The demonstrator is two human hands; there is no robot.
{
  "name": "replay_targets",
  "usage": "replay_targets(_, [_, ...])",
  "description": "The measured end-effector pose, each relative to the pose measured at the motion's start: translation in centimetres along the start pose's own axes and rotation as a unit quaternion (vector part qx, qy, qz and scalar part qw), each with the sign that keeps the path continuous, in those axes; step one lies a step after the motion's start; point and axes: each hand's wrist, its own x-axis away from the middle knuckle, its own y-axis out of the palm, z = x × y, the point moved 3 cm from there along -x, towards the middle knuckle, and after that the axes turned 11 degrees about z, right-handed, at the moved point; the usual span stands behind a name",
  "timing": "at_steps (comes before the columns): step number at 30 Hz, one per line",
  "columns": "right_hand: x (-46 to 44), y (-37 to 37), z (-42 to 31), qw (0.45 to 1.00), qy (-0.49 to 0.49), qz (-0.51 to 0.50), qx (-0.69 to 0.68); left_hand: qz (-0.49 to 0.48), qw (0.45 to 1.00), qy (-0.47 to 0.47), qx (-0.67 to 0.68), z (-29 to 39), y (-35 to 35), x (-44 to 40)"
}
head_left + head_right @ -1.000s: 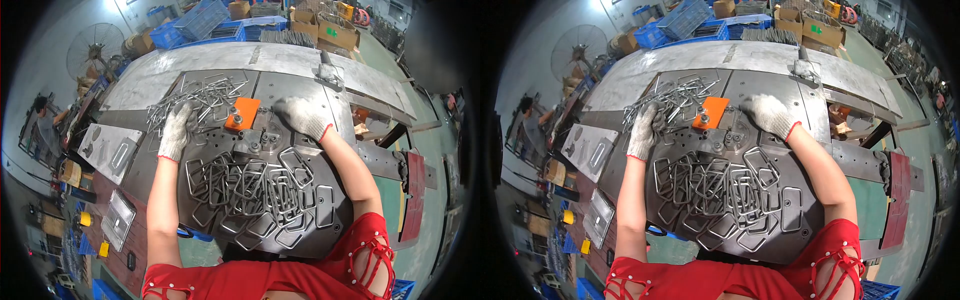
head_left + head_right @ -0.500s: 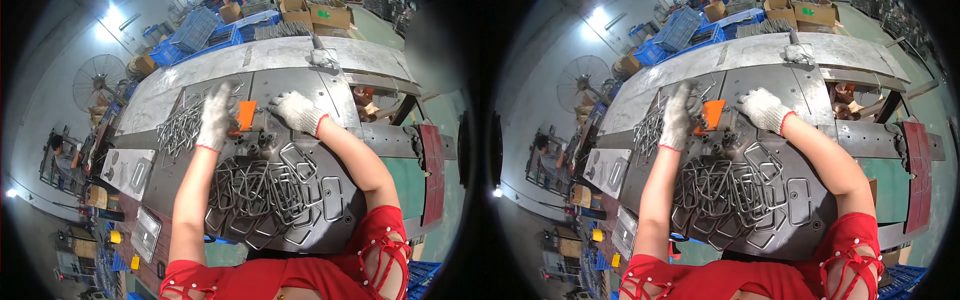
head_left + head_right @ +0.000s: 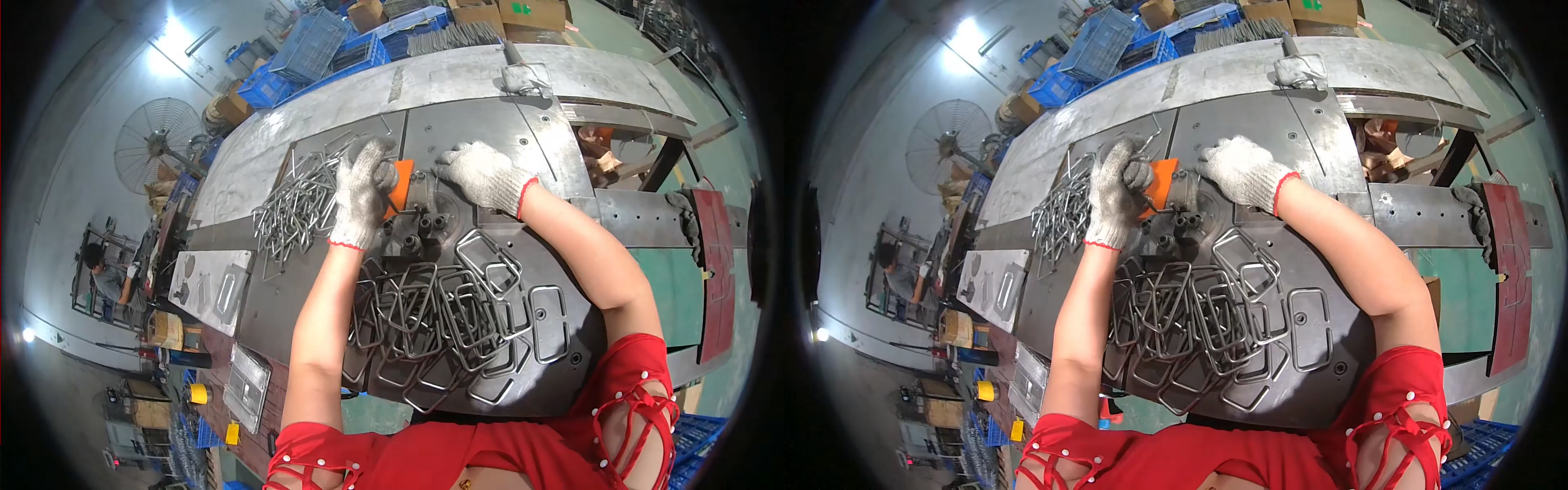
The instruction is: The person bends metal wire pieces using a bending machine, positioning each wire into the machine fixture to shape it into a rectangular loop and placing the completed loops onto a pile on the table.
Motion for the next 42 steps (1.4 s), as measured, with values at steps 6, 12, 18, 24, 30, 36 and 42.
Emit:
replay_targets(6, [0.0, -0.4, -0.4, 1.000, 0.003, -0.007, -0.002, -0.016, 0.983, 0.100, -0.155, -2.3, -1.3, -0.1])
replay_targets(12, [-0.2, 0.0, -0.1, 1.000, -0.009, 0.006, 0.016, -0.063, 0.980, 0.067, -0.178, -2.6, -1.7, -0.4])
replay_targets(18, [-0.6, -0.5, -0.6, 1.000, 0.009, 0.005, 0.023, -0.045, 0.984, 0.052, -0.166, -2.6, -1.4, 0.0])
replay_targets(24, [-1.0, 0.0, -0.8, 0.996, -0.011, -0.020, 0.085, -0.050, 0.987, 0.019, -0.150, -2.3, -1.2, 0.3])
replay_targets(30, [-0.8, 0.4, -0.6, 0.997, 0.001, -0.006, 0.074, -0.022, 0.983, 0.050, -0.173, -2.8, -1.7, 0.0])
replay_targets(36, [-0.8, 0.9, -0.3, 0.997, -0.004, 0.010, 0.071, -0.013, 0.984, 0.047, -0.169, -2.1, -1.0, 0.7])
replay_targets(42, [-0.5, 0.1, -0.4, 0.998, -0.037, 0.045, 0.038, -0.032, 0.976, 0.085, -0.200, -2.0, -1.1, 0.5])
